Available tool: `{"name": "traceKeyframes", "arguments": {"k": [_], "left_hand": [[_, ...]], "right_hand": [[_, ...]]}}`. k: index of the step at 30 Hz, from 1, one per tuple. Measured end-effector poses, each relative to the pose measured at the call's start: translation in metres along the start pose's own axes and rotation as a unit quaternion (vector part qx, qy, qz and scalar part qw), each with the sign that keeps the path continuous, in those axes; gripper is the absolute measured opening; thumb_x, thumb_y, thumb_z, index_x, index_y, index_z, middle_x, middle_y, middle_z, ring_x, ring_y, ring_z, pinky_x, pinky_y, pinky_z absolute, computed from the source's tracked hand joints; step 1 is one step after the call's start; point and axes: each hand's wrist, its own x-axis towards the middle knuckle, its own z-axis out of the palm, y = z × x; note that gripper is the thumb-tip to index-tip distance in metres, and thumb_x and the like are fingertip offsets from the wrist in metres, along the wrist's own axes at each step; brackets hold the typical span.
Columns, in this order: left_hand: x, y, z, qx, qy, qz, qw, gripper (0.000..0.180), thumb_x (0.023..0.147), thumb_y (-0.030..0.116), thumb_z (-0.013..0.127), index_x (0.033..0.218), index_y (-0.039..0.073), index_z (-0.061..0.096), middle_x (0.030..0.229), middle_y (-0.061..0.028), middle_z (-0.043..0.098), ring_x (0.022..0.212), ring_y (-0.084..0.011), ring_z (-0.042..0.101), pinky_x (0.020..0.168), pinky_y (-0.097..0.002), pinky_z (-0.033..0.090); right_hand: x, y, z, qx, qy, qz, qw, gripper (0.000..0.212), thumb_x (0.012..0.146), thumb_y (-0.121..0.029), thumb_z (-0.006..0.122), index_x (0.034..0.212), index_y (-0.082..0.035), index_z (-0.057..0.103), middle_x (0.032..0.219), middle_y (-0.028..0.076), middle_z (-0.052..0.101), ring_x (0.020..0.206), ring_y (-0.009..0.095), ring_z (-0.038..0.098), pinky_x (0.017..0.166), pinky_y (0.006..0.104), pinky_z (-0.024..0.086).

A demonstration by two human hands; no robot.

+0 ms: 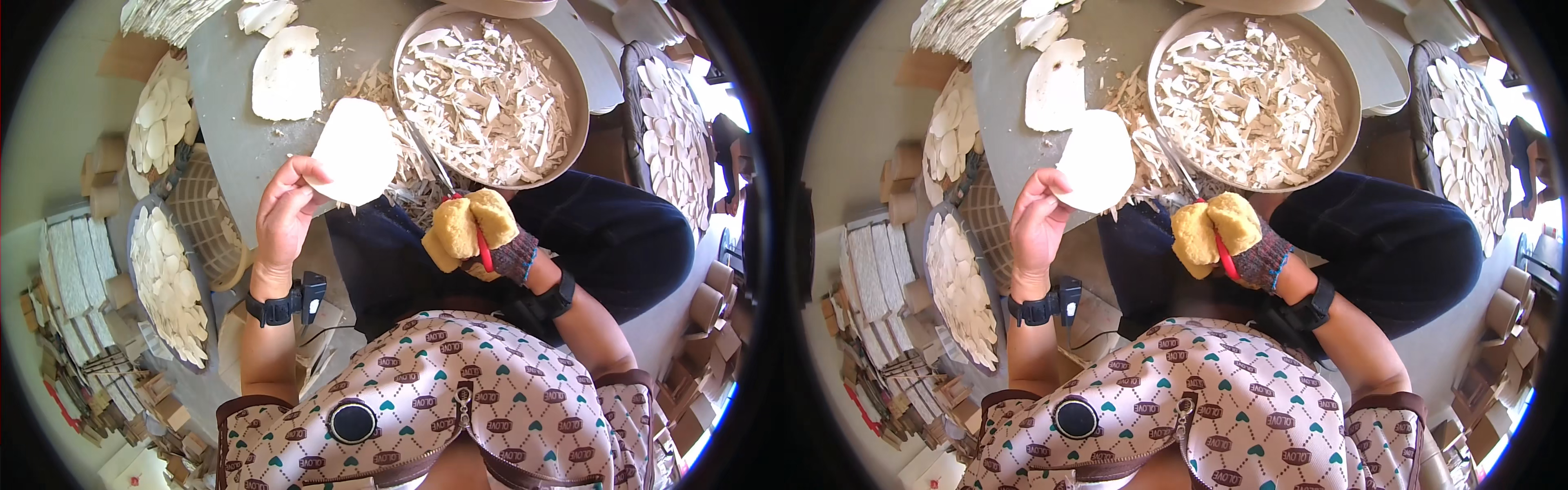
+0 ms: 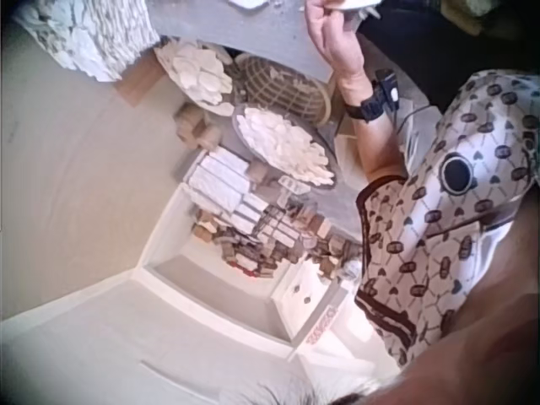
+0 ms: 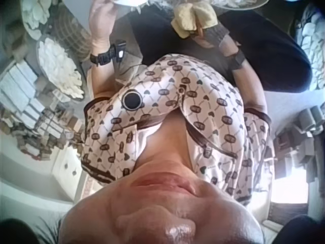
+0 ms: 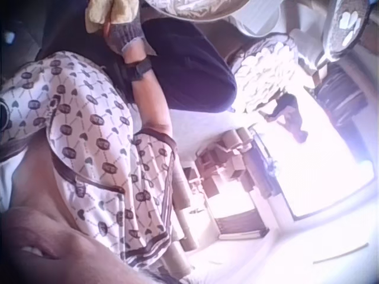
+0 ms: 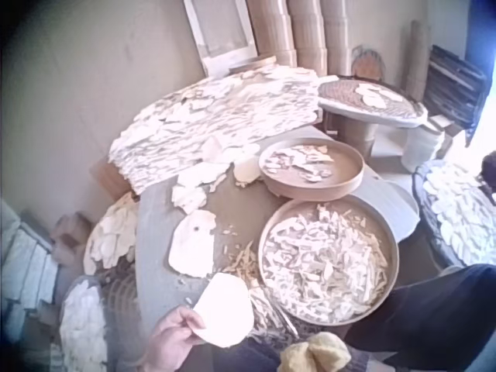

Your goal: The person uses shears to cut thin slices from large white root-like pieces, allowing the slices to fall into a round tray. They pick up additional pieces from a stack and repeat the slicing action.

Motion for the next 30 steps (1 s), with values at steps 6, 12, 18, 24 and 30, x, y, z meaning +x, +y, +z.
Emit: {"name": "traceKeyframes", "arguments": {"k": [6,12,18,24,30], "left_hand": [[0.006,-0.007,0.006,-0.039,-0.036,-0.002,0.999,0.016,0.090,0.015,0.042,0.099,0.003,0.047,0.100,-0.0128,0.057,0.086,-0.0214,0.062,0.069,-0.0370,0.054],[0.012,-0.005,0.022,0.052,0.093,0.022,0.994,0.038,0.082,0.000,0.054,0.117,0.001,0.039,0.102,-0.0129,0.057,0.090,-0.0166,0.059,0.076,-0.0308,0.051],[0.030,-0.012,0.013,0.080,0.104,0.035,0.991,0.035,0.082,0.000,0.053,0.116,-0.006,0.045,0.106,-0.0095,0.057,0.096,-0.0134,0.054,0.086,-0.0265,0.043],[0.023,0.023,0.029,-0.012,0.067,-0.091,0.994,0.042,0.078,0.007,0.054,0.118,-0.003,0.046,0.106,-0.0105,0.056,0.095,-0.0189,0.056,0.083,-0.0311,0.045],[0.067,0.054,0.064,0.122,-0.219,-0.252,0.935,0.044,0.069,0.006,0.061,0.111,-0.002,0.051,0.090,-0.0062,0.059,0.077,-0.0132,0.058,0.073,-0.0246,0.047]], "right_hand": [[0.001,0.004,0.002,-0.217,-0.061,-0.149,0.963,0.026,0.091,-0.018,0.045,0.099,0.004,0.058,0.095,0.011,0.063,0.087,0.018,0.061,0.076,0.0297,0.049],[0.009,-0.001,0.011,-0.167,-0.083,-0.145,0.972,0.025,0.090,-0.015,0.045,0.096,0.005,0.059,0.093,0.013,0.064,0.087,0.018,0.061,0.077,0.0299,0.049],[-0.004,-0.004,-0.002,-0.214,-0.015,-0.089,0.973,0.020,0.082,-0.015,0.052,0.096,-0.002,0.058,0.092,0.013,0.061,0.085,0.026,0.058,0.077,0.0336,0.047],[0.003,0.029,0.009,-0.308,0.014,-0.185,0.933,0.017,0.083,-0.021,0.053,0.087,-0.005,0.058,0.083,0.010,0.059,0.077,0.024,0.056,0.068,0.0335,0.046],[0.000,0.021,0.026,-0.204,-0.003,-0.171,0.964,0.047,0.087,-0.028,0.042,0.047,-0.007,0.052,0.047,0.006,0.049,0.048,0.019,0.047,0.048,0.0316,0.038]]}}
